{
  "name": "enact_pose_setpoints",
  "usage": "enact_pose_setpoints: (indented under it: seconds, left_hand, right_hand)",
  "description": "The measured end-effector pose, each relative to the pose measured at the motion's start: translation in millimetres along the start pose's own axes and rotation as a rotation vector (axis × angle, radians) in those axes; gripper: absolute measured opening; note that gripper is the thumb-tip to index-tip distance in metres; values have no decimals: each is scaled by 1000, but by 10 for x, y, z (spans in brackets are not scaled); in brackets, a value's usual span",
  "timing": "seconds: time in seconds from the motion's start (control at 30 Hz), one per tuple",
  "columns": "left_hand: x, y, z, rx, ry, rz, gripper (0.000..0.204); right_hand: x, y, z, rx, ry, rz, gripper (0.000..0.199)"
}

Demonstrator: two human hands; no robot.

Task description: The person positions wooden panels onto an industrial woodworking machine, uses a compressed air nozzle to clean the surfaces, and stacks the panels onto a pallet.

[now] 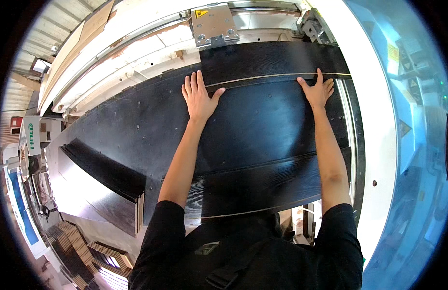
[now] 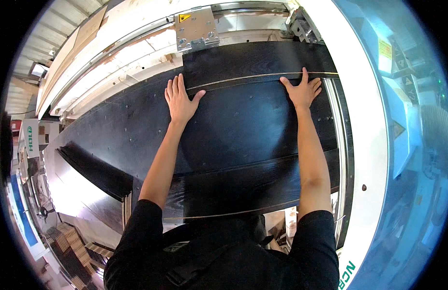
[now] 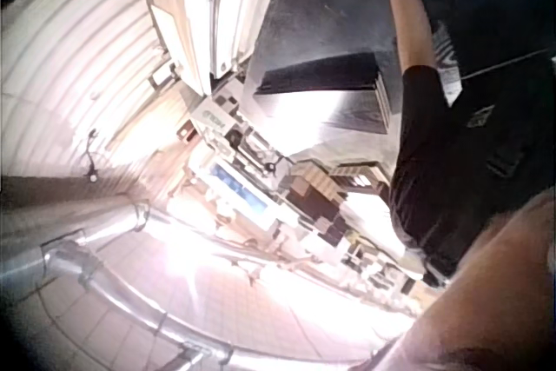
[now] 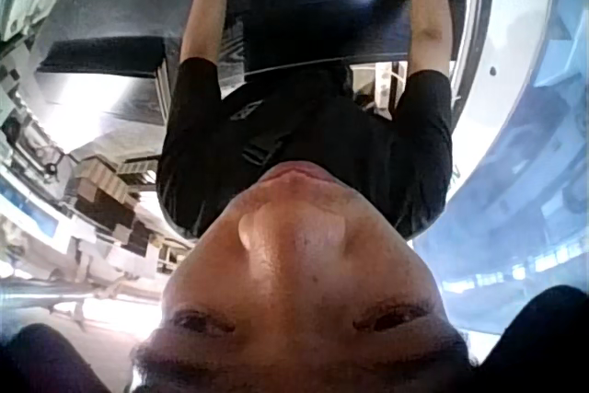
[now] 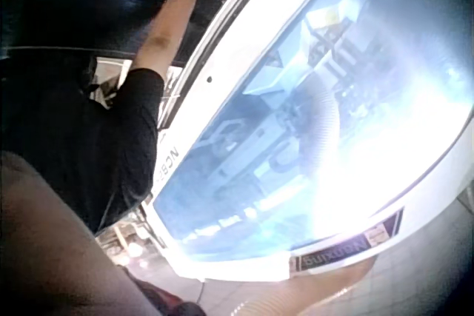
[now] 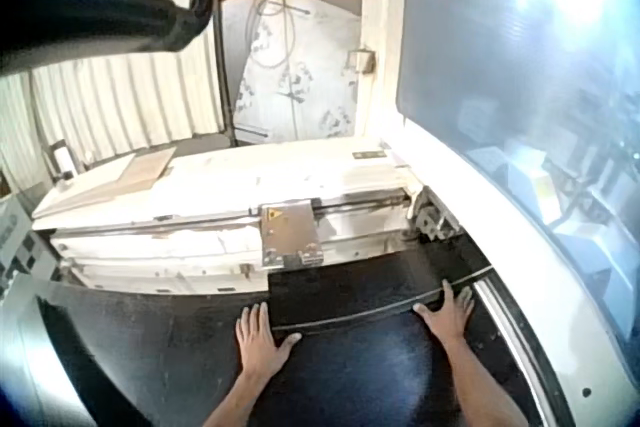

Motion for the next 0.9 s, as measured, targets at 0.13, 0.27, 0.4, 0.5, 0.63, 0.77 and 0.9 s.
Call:
enact_pose_setpoints:
  seconds: [0.13,0.27,0.4,0.5,0.63,0.77,0.9]
  left_hand:
    - [-28,-21,48,67,51,48,100]
    - [-7,-9,17,55,51,64,99]
    - [-22,-2,33,68,73,103,101]
    - [-19,1,42,74,84,134,102]
    - [-23,-12,38,72,83,102,102]
    - [-15,2,35,40,56,87,102]
    - [-17,5,34,56,82,93,102]
  right_hand:
    - [-31,-9,-15,4,-2,-39,116]
    - [16,-18,-18,-4,21,-45,115]
    - [7,-8,6,-2,6,-50,115]
    - [7,-1,11,-3,18,-47,115]
    - [20,-19,16,-13,21,-36,116]
    - [35,-20,7,-22,34,-21,117]
    - [33,-16,26,-17,17,-43,116]
Point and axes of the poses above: each hand's wrist, its own y-axis towards the middle knuckle, its own x-axis out of the back of the hand, z = x × y, the point moved 2 cm from there along y, towards the middle knuckle, and after that the axes turned 1 degree about -z, right-handed, at the moved point
